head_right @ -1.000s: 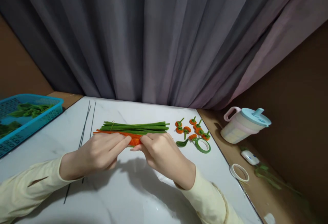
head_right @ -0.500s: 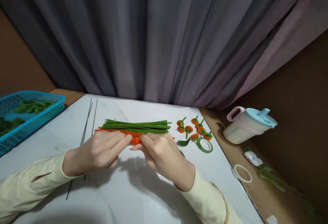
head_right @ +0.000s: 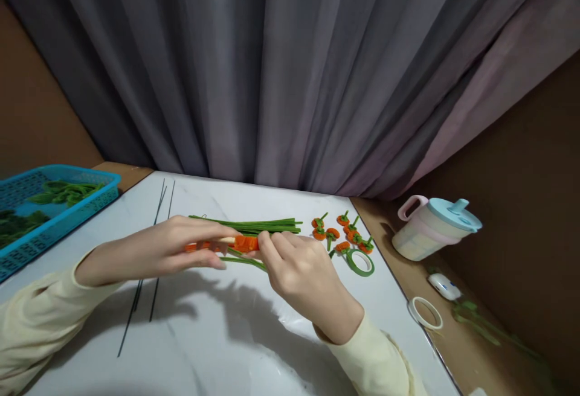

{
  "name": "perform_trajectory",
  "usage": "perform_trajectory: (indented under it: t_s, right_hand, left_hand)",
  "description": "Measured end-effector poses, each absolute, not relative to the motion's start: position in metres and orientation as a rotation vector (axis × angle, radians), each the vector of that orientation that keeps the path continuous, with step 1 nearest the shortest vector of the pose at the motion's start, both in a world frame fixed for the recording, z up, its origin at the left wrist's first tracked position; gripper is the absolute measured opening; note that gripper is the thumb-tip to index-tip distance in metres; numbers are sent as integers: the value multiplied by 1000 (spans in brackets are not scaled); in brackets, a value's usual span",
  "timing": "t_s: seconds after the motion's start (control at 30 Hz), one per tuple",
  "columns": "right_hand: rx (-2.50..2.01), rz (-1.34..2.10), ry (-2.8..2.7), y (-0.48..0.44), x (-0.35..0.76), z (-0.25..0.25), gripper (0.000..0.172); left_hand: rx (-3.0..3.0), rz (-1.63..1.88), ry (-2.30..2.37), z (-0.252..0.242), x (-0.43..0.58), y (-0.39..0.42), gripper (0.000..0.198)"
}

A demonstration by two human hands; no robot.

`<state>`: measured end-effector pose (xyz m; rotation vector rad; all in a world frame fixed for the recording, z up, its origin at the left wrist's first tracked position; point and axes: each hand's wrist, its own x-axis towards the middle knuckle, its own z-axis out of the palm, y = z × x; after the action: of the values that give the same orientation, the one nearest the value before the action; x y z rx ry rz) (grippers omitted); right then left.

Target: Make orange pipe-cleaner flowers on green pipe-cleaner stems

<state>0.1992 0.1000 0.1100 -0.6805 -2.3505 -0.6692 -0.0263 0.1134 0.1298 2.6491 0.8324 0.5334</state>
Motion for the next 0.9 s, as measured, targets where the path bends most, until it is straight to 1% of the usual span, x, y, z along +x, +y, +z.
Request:
perform_trajectory:
  t_s: [0.1,0.17,0.2,0.27,0.33,0.4,0.47,0.5,0.6,0.7,0.73,0.83,0.9]
  right_hand:
    - [-622,-875,-2346,101,199,109,17]
    - [-605,-877,-2368,101,197,107,19]
    - [-626,-815,-2382,102,197,106,20]
    - [-738,-563,-2416,102,197,106,20]
    - [-892,-184,-2462,101,200,109,23]
    - [-1010,180,-2508,100,204,115,26]
    - [-1077,398,-2531,100,208,120,24]
    - [-1102,446,-2530,99,209,122,23]
    - [-1131,478,-2503,99,209,124,19]
    - [-1093,501,-2423,98,207,123,13]
    - [-1076,503,-2393,98,206,123,13]
    - [-1041,448,-2345,97,205,122,6]
    - [-997,369,-2356,96,204,120,13]
  left_hand:
    - [2241,484,850,131,-24,117,35]
    - [2115,502,862,129,-21,117,35]
    - [2094,512,874,127,-19,116,34]
    - [2148,561,921,121,-17,114,30]
    - [2338,686,906,116,-17,113,23]
    - [2578,859,779,109,-17,114,21]
    - [2749,1015,629,103,-17,115,23]
    - [2797,1062,583,101,-16,116,24]
    - [2853,1102,559,99,-15,115,27]
    - [2835,1059,663,101,-14,113,30]
    - [2824,1061,693,101,-14,113,28]
    - [2808,1138,676,100,-13,114,14]
    - [2817,1203,628,98,-12,115,10]
